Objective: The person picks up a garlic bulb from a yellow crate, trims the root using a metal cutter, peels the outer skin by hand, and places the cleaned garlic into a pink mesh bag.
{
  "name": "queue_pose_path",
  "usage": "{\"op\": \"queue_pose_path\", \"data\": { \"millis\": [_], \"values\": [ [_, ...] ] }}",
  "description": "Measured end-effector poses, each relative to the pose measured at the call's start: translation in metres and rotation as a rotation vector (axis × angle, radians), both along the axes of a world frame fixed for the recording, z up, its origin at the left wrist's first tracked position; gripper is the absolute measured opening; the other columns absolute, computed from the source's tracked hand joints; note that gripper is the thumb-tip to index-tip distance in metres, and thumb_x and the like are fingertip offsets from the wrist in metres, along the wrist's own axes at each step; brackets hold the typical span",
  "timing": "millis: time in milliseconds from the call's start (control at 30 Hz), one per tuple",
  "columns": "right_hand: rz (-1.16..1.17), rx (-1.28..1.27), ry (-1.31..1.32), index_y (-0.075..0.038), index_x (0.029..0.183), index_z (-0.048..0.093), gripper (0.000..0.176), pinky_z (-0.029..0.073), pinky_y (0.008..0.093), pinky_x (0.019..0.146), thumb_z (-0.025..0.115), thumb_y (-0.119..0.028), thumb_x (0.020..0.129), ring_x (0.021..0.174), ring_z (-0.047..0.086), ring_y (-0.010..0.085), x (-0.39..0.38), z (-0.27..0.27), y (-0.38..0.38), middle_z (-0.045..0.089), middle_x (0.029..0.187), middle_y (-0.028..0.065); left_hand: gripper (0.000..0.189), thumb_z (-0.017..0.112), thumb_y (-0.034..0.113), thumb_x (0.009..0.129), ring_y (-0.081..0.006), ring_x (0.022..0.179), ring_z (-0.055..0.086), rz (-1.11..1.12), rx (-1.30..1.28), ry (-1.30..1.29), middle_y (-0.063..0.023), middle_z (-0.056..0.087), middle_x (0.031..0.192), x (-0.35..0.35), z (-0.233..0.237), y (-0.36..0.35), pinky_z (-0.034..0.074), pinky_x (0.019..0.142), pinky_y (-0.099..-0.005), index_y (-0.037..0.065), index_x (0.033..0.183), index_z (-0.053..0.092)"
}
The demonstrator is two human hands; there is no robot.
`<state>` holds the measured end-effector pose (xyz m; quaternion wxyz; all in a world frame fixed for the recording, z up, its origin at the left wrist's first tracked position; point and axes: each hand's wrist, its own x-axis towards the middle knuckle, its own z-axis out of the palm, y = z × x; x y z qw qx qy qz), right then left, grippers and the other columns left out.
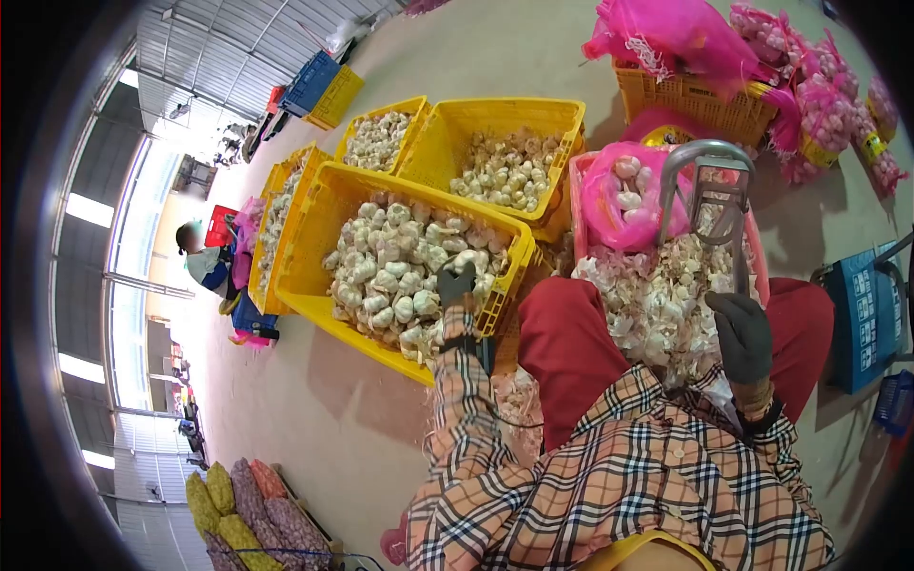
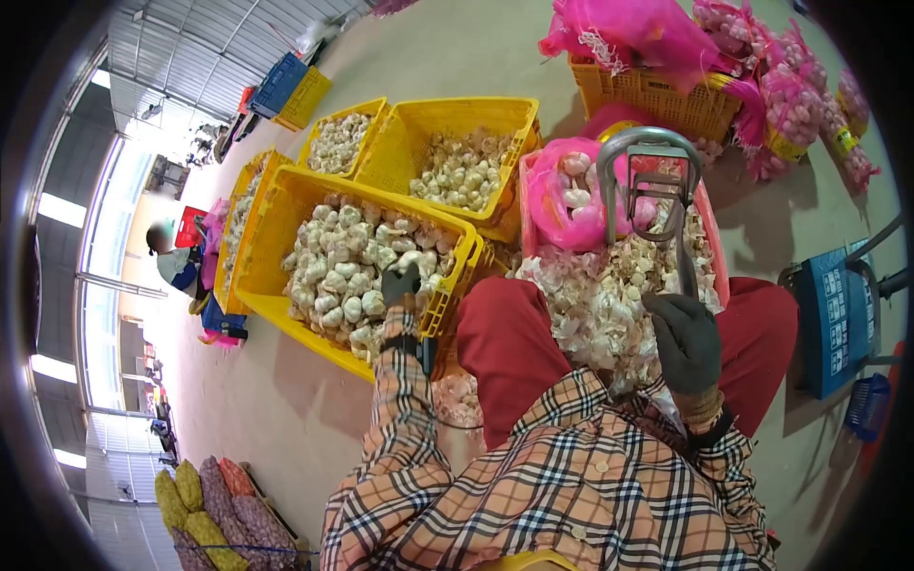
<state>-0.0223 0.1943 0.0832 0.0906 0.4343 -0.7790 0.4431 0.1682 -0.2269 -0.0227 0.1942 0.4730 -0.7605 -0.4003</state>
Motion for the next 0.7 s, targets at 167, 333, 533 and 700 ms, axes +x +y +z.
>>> {"op": "queue_pose_path", "data": {
  "millis": [167,333,533,700],
  "values": [
    [0.067,-0.119,-0.908,-0.004,0.117,0.057,0.033,0.042,0.0193,0.061,0.056,-0.003,0.084,0.068,0.051,0.0053,0.013,0.000,-0.023,0.059,0.080,0.0001,0.050,0.066,0.005,0.072,-0.0158,0.089,0.059,-0.242,0.208,0.641,-0.0082,0.059,0.097,-0.018,0.044,0.077,0.049,0.075,-0.0281,0.000,0.118,0.046],
    [0.238,0.128,-0.389,-0.018,0.127,0.050,0.056,0.047,0.0298,0.066,0.067,-0.038,0.076,0.070,0.054,0.0223,0.023,0.037,-0.061,0.055,0.087,0.0093,0.083,0.077,0.007,0.064,-0.0157,0.099,0.055,-0.529,0.165,0.405,-0.0099,0.055,0.109,-0.060,0.116,0.215,0.047,0.083,-0.0277,0.000,0.134,0.033],
    [0.299,0.066,-0.512,-0.014,0.115,0.060,0.039,0.047,0.0303,0.072,0.064,-0.029,0.079,0.081,0.056,0.0237,0.014,0.016,-0.054,0.058,0.090,0.0115,0.083,0.072,0.000,0.068,-0.0182,0.099,0.054,-0.460,0.291,0.678,-0.0112,0.053,0.112,-0.076,0.078,0.244,0.046,0.084,-0.0282,0.002,0.137,0.026],
    [0.144,-0.114,-0.825,-0.006,0.103,0.066,0.023,0.046,0.0231,0.064,0.062,-0.014,0.082,0.071,0.056,0.0115,0.011,-0.014,-0.043,0.058,0.080,0.0039,0.076,0.072,0.001,0.070,-0.0175,0.100,0.055,-0.423,0.881,0.692,-0.0088,0.053,0.111,-0.080,0.053,0.262,0.047,0.084,-0.0295,-0.002,0.133,0.030]
  ]
}}
